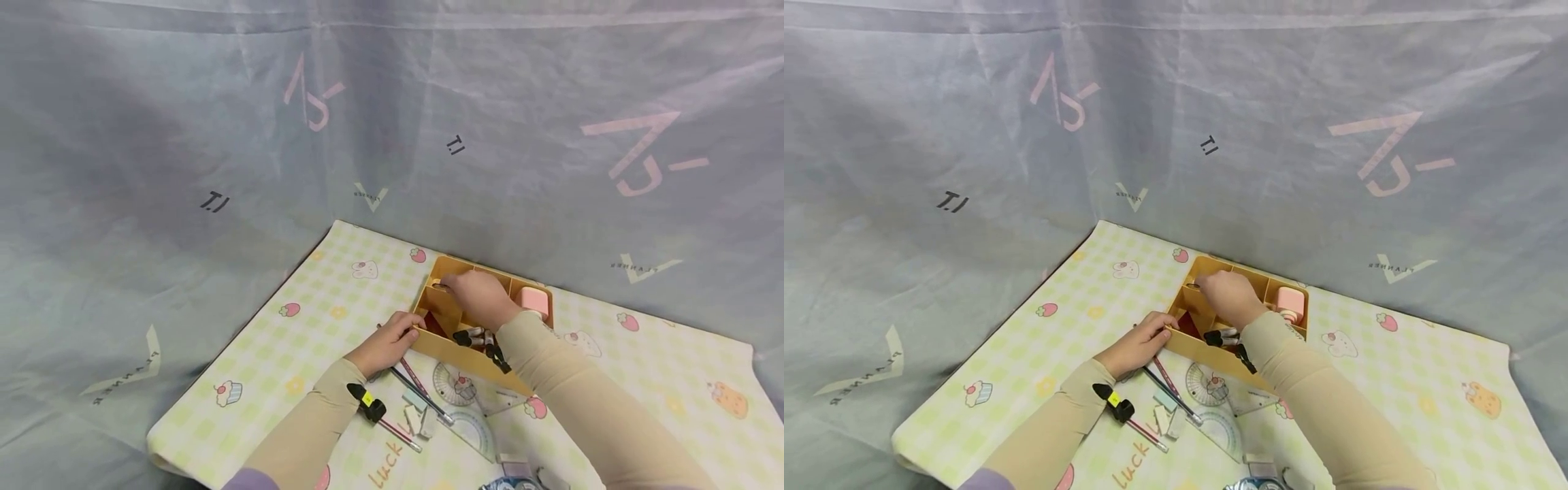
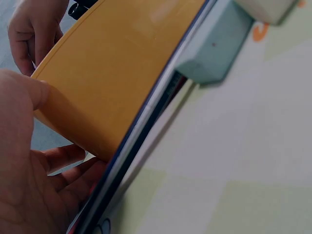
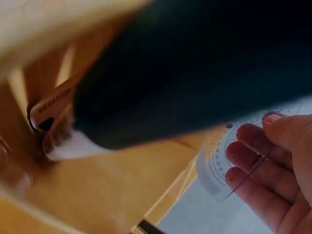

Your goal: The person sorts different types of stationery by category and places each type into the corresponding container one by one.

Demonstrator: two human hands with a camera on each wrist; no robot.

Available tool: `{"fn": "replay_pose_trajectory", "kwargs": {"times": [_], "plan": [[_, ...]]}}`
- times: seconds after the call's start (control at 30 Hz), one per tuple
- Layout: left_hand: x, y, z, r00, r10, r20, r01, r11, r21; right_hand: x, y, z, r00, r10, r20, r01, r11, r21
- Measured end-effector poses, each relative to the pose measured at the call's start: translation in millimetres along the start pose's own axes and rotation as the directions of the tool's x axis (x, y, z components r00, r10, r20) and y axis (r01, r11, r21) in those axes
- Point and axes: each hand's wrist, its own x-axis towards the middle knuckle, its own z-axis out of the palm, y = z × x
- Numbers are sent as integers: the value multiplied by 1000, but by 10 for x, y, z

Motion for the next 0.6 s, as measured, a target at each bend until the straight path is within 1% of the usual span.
{"fn": "replay_pose_trajectory", "kwargs": {"times": [0.07, 0.2, 0.37, 0.5, 0.6], "plan": [[-3, 1, -2, 1000, -2, -1, 2, 1000, 0, 22, -7, 31, 1000, -19, 7, 19, 1000, -15], [-8, 8, -2, 1000, -7, -5, 7, 1000, 11, 56, -8, 81, 1000, -26, 15, 25, 999, 25], [-22, 27, 8, 1000, -13, -3, 13, 1000, -2, 88, 7, 130, 996, -32, 78, 28, 998, 54], [-30, 27, 10, 1000, -9, -1, 9, 1000, 0, 69, 35, 133, 985, -50, 163, 27, 990, 140], [-38, 32, 0, 1000, -16, -5, 16, 1000, -2, 32, 76, 134, 966, -27, 256, -23, 982, 189]]}}
